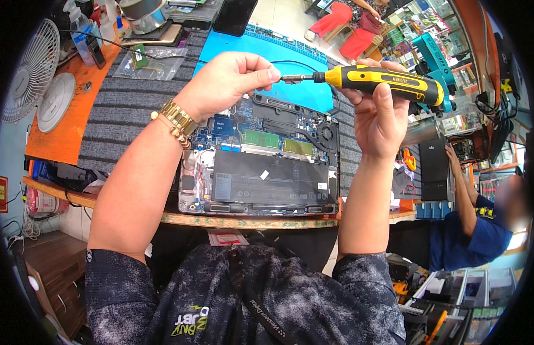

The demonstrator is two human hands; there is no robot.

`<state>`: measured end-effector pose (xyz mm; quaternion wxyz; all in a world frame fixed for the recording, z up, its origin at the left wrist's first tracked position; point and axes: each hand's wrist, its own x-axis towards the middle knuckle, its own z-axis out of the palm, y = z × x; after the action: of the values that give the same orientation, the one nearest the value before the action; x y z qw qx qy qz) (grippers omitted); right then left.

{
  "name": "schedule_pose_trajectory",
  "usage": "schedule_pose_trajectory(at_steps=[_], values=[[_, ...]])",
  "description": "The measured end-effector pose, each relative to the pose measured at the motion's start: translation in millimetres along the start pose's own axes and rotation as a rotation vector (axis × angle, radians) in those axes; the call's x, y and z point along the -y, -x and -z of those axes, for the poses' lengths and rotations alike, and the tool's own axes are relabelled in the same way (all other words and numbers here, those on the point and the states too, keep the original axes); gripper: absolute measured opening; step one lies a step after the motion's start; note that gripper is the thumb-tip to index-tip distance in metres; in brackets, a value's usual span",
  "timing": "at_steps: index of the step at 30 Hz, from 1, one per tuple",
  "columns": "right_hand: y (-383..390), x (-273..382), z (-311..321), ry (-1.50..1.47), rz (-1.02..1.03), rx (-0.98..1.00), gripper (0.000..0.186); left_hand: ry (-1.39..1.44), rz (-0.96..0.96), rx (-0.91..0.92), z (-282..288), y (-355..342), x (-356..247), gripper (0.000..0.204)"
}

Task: The person uses a screwdriver to remove a component from the internal circuitry of an open laptop and subsequently applies a small white sticker or piece of tape to a specific location on the laptop's motherboard.

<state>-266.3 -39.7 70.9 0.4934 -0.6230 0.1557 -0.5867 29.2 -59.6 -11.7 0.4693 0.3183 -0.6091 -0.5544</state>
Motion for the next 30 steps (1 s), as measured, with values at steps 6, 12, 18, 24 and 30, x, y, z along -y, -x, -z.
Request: schedule_pose_trajectory(at_steps=[6, 12, 18, 24, 30], values=[[-3, -4, 7, 0.051, 0.006, 0.069, 0.047, -0.047, 0.033, -0.005, 1, 0, -4, 0.031], [-1, -2, 2, -0.006, 0.013, 0.002, 0.043, -0.004, -0.006, 0.007, 3, 4, -7, 0.026], [-1, -2, 7, 0.047, -0.002, 0.036, 0.045, -0.244, -0.105, -0.021, -3, 5, -9, 0.021], [1, -2, 5, 0.047, -0.021, 0.012, 0.046, -0.476, -0.322, -0.109, -6, 6, -12, 0.013], [0, -2, -1, 0.116, -0.013, 0.0, 0.047, -0.549, -0.414, -0.088, -6, 7, -12, 0.012]])
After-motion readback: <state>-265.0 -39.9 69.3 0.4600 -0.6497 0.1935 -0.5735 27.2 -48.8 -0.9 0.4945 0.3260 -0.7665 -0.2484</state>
